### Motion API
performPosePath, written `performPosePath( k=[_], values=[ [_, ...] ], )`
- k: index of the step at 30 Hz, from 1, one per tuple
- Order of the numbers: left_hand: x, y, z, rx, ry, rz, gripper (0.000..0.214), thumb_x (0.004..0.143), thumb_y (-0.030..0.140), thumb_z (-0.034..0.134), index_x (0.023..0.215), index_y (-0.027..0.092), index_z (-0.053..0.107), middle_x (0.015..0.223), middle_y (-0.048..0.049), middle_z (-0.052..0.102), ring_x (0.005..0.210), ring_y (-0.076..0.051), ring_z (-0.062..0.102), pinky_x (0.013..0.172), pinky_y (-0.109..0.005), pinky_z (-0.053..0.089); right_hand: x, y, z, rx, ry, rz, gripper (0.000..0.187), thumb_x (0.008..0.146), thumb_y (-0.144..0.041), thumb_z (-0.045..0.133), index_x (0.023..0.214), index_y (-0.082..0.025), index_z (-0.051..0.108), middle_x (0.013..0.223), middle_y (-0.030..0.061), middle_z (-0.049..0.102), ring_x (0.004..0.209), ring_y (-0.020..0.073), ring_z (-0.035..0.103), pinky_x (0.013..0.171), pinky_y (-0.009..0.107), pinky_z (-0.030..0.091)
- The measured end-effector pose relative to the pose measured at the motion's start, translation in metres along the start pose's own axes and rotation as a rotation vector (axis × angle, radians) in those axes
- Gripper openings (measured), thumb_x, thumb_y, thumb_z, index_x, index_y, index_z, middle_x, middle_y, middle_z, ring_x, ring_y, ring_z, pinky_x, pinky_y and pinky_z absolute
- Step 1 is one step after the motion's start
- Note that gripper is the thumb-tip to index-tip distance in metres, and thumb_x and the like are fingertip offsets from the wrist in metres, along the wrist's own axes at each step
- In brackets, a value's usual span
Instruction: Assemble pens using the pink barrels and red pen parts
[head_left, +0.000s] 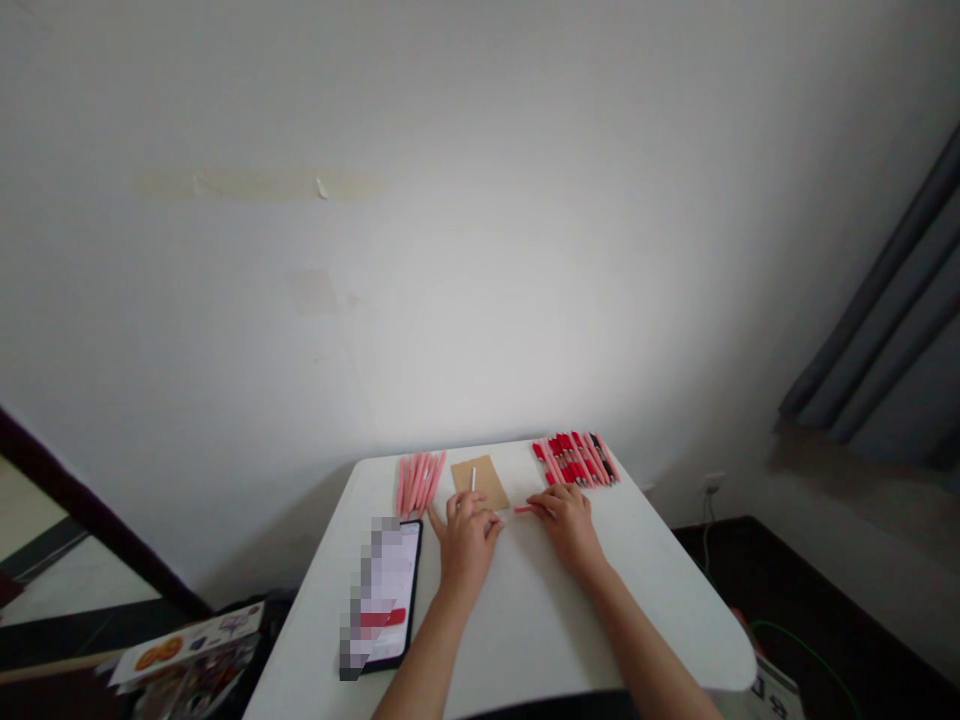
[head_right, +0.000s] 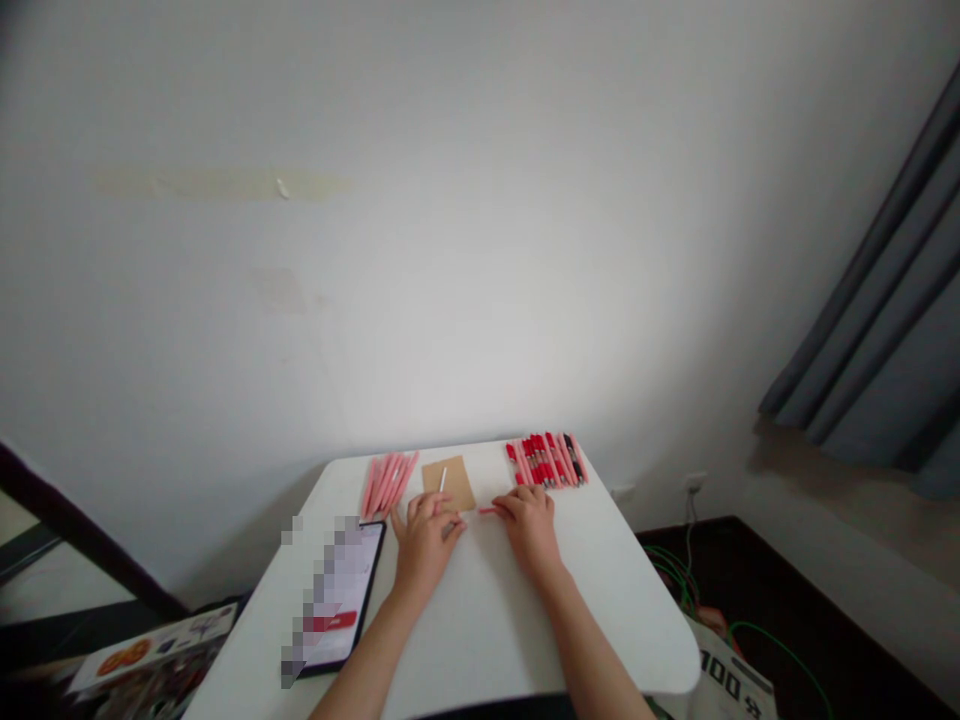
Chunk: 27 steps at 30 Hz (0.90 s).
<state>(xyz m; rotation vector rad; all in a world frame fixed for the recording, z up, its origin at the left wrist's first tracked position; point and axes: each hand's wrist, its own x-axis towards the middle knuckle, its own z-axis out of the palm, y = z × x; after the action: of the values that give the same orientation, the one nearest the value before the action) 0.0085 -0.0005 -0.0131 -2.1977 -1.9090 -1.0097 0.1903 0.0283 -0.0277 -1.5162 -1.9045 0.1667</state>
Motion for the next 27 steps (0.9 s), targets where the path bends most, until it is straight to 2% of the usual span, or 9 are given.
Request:
performPosePath(
  k=[6, 12, 15, 21, 27],
  values=[
    [0.0, 0.001, 0.0, 0.034, -0.003, 0.022, 0.003, 0.072, 0.028, 0.07, 0.073, 0.027, 0.068, 0.11, -0.0012, 0.063, 0.114, -0.025, 0.048, 0.109, -0.066, 0.007, -0.001, 0.001, 0.001, -0.03, 0.035, 0.012, 0.02, 0.089, -0.033, 0.054, 0.094, -0.03, 0.074, 0.092, 0.0059, 0.068, 0.099, 0.0249, 0.051, 0.087, 0.038, 0.036],
    [0.001, 0.002, -0.001, 0.034, -0.004, 0.018, 0.005, 0.071, 0.029, 0.071, 0.073, 0.026, 0.067, 0.11, -0.0011, 0.062, 0.115, -0.025, 0.048, 0.109, -0.065, 0.008, -0.003, -0.006, 0.0, -0.062, 0.054, 0.019, 0.029, 0.088, -0.049, 0.054, 0.086, -0.028, 0.075, 0.089, 0.0063, 0.067, 0.096, 0.0245, 0.051, 0.085, 0.038, 0.035],
    [0.001, 0.003, -0.003, 0.036, -0.011, 0.007, 0.006, 0.07, 0.03, 0.071, 0.073, 0.026, 0.067, 0.11, -0.0016, 0.063, 0.113, -0.025, 0.048, 0.109, -0.064, 0.009, -0.003, -0.009, 0.0, -0.098, 0.062, 0.021, 0.032, 0.089, -0.05, 0.052, 0.085, -0.027, 0.075, 0.085, 0.0058, 0.067, 0.095, 0.0236, 0.052, 0.088, 0.039, 0.032],
    [0.001, 0.002, -0.003, 0.021, 0.017, -0.018, 0.007, 0.071, 0.032, 0.071, 0.075, 0.027, 0.068, 0.111, -0.0012, 0.063, 0.113, -0.024, 0.049, 0.108, -0.061, 0.013, -0.004, -0.011, -0.004, -0.077, 0.058, 0.024, 0.029, 0.089, -0.047, 0.052, 0.098, -0.026, 0.071, 0.082, 0.0042, 0.068, 0.093, 0.0223, 0.053, 0.093, 0.04, 0.029],
    [0.0, 0.001, -0.007, 0.037, 0.052, -0.054, 0.007, 0.076, 0.033, 0.065, 0.079, 0.027, 0.068, 0.112, -0.0028, 0.064, 0.113, -0.024, 0.049, 0.106, -0.061, 0.015, -0.006, -0.013, -0.011, -0.066, -0.033, -0.018, 0.022, 0.088, -0.025, 0.052, 0.099, -0.033, 0.069, 0.086, 0.0015, 0.068, 0.096, 0.0212, 0.052, 0.099, 0.046, 0.023]
  ],
)
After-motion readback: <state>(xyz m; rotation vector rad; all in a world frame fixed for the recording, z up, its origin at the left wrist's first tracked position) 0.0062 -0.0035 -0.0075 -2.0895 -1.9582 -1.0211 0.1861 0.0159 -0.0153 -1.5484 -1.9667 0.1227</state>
